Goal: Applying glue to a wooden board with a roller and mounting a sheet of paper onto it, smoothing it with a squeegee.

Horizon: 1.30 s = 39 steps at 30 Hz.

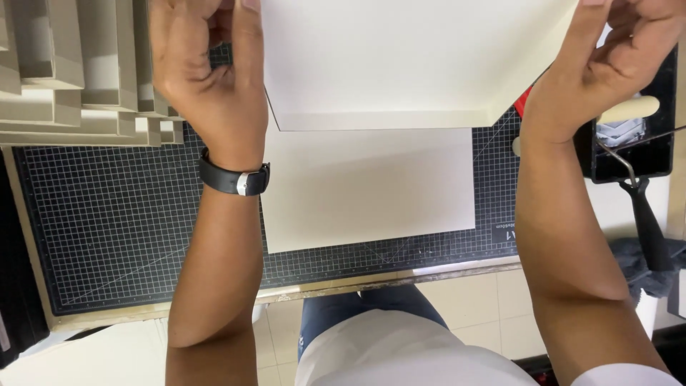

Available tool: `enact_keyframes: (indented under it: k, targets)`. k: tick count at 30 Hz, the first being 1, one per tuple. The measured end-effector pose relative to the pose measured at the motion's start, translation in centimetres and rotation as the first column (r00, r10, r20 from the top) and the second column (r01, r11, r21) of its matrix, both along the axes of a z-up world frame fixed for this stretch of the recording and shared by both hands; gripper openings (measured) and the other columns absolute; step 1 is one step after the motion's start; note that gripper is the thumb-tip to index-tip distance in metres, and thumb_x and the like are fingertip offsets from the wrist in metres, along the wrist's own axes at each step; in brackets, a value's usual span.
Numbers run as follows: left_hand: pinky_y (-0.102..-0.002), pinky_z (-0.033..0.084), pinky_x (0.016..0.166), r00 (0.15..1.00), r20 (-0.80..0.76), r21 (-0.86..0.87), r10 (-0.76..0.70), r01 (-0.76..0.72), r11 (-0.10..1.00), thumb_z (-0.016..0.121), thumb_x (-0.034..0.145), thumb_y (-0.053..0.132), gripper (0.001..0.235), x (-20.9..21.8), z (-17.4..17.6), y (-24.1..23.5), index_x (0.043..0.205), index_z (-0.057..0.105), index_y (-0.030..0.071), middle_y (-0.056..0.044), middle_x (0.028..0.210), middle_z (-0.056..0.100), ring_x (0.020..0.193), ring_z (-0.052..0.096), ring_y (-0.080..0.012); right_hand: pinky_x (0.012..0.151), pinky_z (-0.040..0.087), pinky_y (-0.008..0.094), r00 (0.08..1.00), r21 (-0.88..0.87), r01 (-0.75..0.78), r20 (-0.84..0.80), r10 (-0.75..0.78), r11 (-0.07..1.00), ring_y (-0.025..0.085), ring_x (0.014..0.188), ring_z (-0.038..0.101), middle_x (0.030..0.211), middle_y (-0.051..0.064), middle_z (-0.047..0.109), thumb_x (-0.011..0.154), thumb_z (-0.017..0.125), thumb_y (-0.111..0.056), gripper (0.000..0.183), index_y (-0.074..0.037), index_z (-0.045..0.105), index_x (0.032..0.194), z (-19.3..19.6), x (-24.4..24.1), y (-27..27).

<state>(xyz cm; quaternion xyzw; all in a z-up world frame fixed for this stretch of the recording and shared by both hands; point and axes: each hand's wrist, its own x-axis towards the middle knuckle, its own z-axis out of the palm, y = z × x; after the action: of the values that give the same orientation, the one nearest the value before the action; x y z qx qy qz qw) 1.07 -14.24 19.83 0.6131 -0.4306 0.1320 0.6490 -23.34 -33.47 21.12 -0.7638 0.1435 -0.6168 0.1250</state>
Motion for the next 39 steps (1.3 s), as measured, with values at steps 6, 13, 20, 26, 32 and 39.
enact_keyframes:
  k: [6, 13, 20, 26, 32, 39]
  targets:
    - [-0.029, 0.059, 0.067, 0.997, -0.053, 0.16, -0.061, 0.069, 0.985, 0.07, 0.105, 0.003, 0.01, -1.3, -0.9, 1.0, 0.115, 0.071, 0.003, -0.011, 0.095, 0.062, 0.078, 0.062, -0.0175, 0.073, 0.04, 0.036, 0.993, 0.222, 0.055, -0.118, -0.029, 0.973, 0.023, 0.082, 0.044, 0.096, 0.014, 0.049, 0.115, 0.061, -0.005, 0.016, 0.005, 0.052, 0.107, -2.6, -2.6, 0.9]
    - [-0.039, 0.059, 0.059, 0.986, -0.167, 0.301, 0.01, 0.042, 0.953, 0.075, 0.09, -0.009, 0.012, -4.4, -8.9, 5.4, 0.102, 0.075, -0.008, -0.017, 0.078, 0.067, 0.068, 0.07, -0.0304, 0.067, 0.042, 0.035, 0.957, 0.453, 0.227, -0.269, -0.111, 0.862, 0.022, 0.07, 0.054, 0.08, 0.014, 0.058, 0.105, 0.072, 0.011, 0.01, 0.004, 0.065, 0.103, -9.7, -6.9, 5.2]
    - [-0.037, 0.058, 0.066, 0.917, -0.384, 0.463, 0.104, 0.094, 0.881, 0.079, 0.09, 0.003, 0.013, -7.0, -14.5, 8.7, 0.103, 0.079, 0.0, -0.012, 0.08, 0.074, 0.071, 0.071, -0.0231, 0.064, 0.047, 0.032, 0.923, 0.689, 0.318, -0.383, -0.045, 0.651, 0.018, 0.07, 0.06, 0.081, 0.009, 0.065, 0.102, 0.074, 0.001, 0.007, -0.002, 0.068, 0.102, -14.6, -9.0, 7.8]
    - [-0.035, 0.059, 0.066, 0.889, -0.419, 0.521, 0.184, 0.07, 0.85, 0.08, 0.09, 0.007, 0.013, -5.8, -16.6, 8.4, 0.103, 0.08, 0.004, -0.011, 0.08, 0.074, 0.074, 0.072, -0.022, 0.064, 0.05, 0.033, 0.919, 0.742, 0.334, -0.392, -0.027, 0.581, 0.018, 0.074, 0.065, 0.085, 0.009, 0.07, 0.099, 0.078, -0.005, 0.009, -0.004, 0.069, 0.103, -17.8, -8.3, 6.5]
    - [-0.036, 0.059, 0.064, 0.875, -0.427, 0.545, 0.229, 0.047, 0.837, 0.081, 0.088, 0.01, 0.014, -4.9, -17.5, 7.7, 0.101, 0.081, 0.006, -0.011, 0.079, 0.074, 0.074, 0.073, -0.0237, 0.063, 0.051, 0.03, 0.927, 0.759, 0.317, -0.375, -0.017, 0.568, 0.014, 0.073, 0.064, 0.082, 0.006, 0.07, 0.098, 0.077, -0.006, 0.007, -0.006, 0.071, 0.1, -19.1, -7.4, 5.4]
    - [-0.036, 0.058, 0.062, 0.872, -0.412, 0.571, 0.265, 0.02, 0.821, 0.081, 0.088, 0.013, 0.014, -4.7, -17.8, 7.1, 0.101, 0.082, 0.009, -0.008, 0.078, 0.074, 0.072, 0.072, -0.0211, 0.064, 0.052, 0.031, 0.934, 0.773, 0.302, -0.357, -0.012, 0.558, 0.014, 0.074, 0.064, 0.082, 0.005, 0.07, 0.098, 0.078, -0.007, 0.007, -0.008, 0.071, 0.1, -19.8, -7.0, 4.9]
